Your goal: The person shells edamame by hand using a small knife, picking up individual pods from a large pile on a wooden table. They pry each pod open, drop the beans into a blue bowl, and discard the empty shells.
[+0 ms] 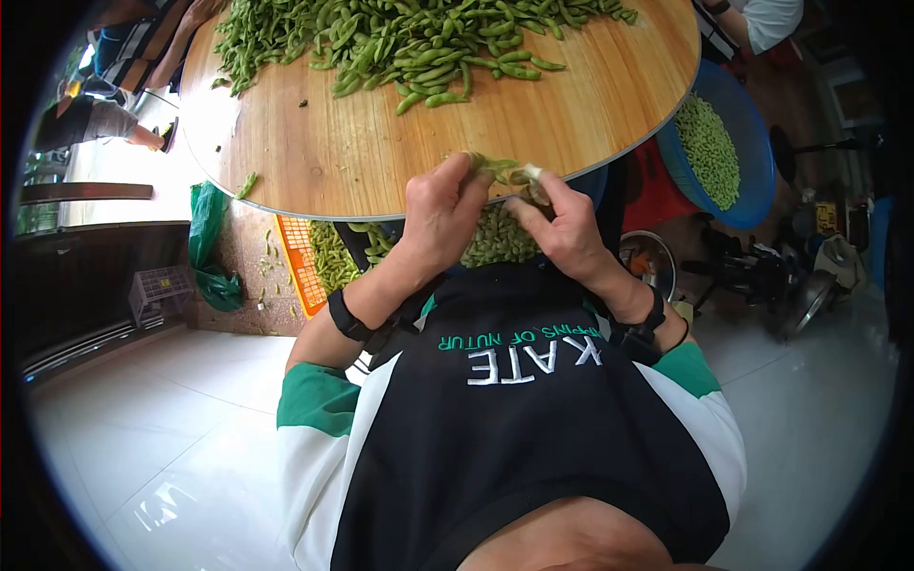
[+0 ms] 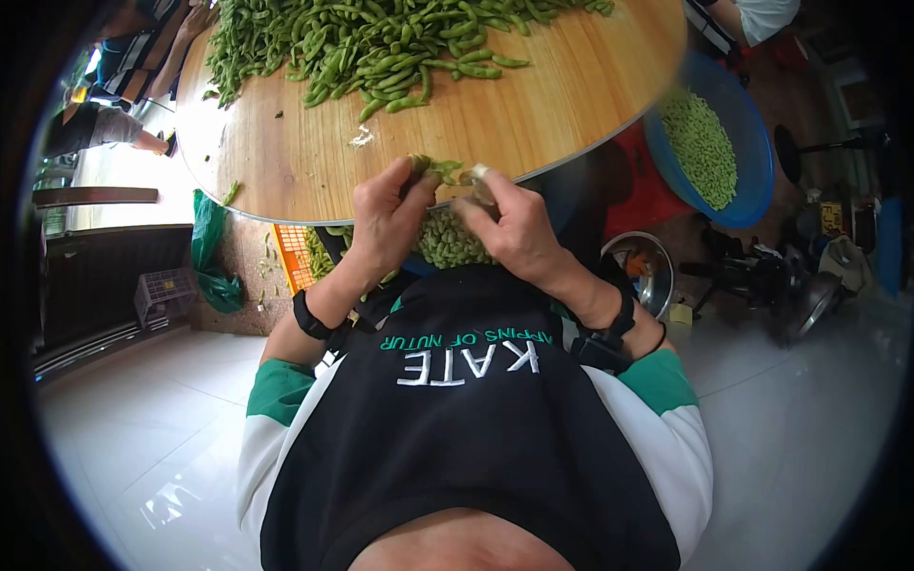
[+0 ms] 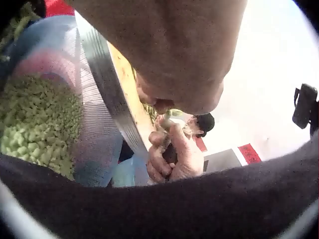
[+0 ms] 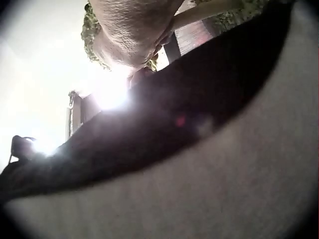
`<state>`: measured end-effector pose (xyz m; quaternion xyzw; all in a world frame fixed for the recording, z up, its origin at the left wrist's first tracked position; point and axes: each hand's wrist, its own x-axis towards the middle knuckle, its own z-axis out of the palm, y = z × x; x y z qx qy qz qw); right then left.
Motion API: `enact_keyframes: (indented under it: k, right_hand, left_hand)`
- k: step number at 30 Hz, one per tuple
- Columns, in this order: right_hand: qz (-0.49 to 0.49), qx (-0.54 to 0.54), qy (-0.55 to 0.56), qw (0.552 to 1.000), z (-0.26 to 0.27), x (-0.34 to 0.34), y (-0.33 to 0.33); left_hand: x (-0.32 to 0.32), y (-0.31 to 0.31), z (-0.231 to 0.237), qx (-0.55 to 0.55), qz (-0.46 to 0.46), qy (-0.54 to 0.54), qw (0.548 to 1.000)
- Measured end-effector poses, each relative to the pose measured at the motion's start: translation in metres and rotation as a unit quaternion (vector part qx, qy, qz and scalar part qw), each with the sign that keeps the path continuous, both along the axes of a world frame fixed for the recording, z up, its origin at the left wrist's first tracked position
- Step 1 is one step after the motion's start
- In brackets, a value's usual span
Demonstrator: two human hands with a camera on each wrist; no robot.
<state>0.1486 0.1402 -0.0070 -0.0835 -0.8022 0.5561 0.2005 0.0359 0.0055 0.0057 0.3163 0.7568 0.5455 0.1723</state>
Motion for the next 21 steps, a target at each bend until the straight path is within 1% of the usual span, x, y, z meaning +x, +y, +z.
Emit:
enact_keyframes:
  k: [2,3,5,9,12,14,15,17,21]
  right_hand:
    - [-0.031,-0.024,-0.005,0.999,-0.005,0.0,0.004]
    - [-0.03,-0.025,-0.007,0.999,-0.006,-0.002,0.004]
    - [-0.051,0.056,0.079,0.994,-0.006,-0.007,0.003]
    - [-0.043,0.087,0.053,0.994,-0.005,-0.005,0.002]
    - [-0.025,0.108,0.076,0.991,-0.006,-0.002,0.001]
    - [-0.06,0.189,0.136,0.971,-0.01,-0.006,-0.002]
    - [-0.06,0.188,0.135,0.971,-0.011,-0.006,-0.002]
    - [-0.015,0.264,0.147,0.953,-0.013,-0.004,-0.001]
    - [0.01,0.255,0.107,0.961,-0.017,0.0,0.002]
  left_hand:
    - [-0.001,0.0,-0.003,0.035,-0.012,0.071,0.997]
    - [0.001,-0.001,-0.003,0.034,-0.011,0.07,0.997]
    - [0.004,-0.001,-0.002,0.003,-0.033,0.065,0.997]
    - [0.01,-0.002,0.003,0.001,-0.044,0.058,0.997]
    - [0.012,-0.001,0.002,0.016,-0.043,0.067,0.997]
    - [0.01,-0.003,-0.001,-0.012,-0.046,-0.021,0.999]
    - [0.011,-0.003,-0.002,-0.013,-0.046,-0.022,0.999]
    - [0.011,-0.004,-0.005,-0.014,-0.05,-0.051,0.997]
    - [0.015,-0.004,-0.014,-0.048,-0.053,-0.087,0.994]
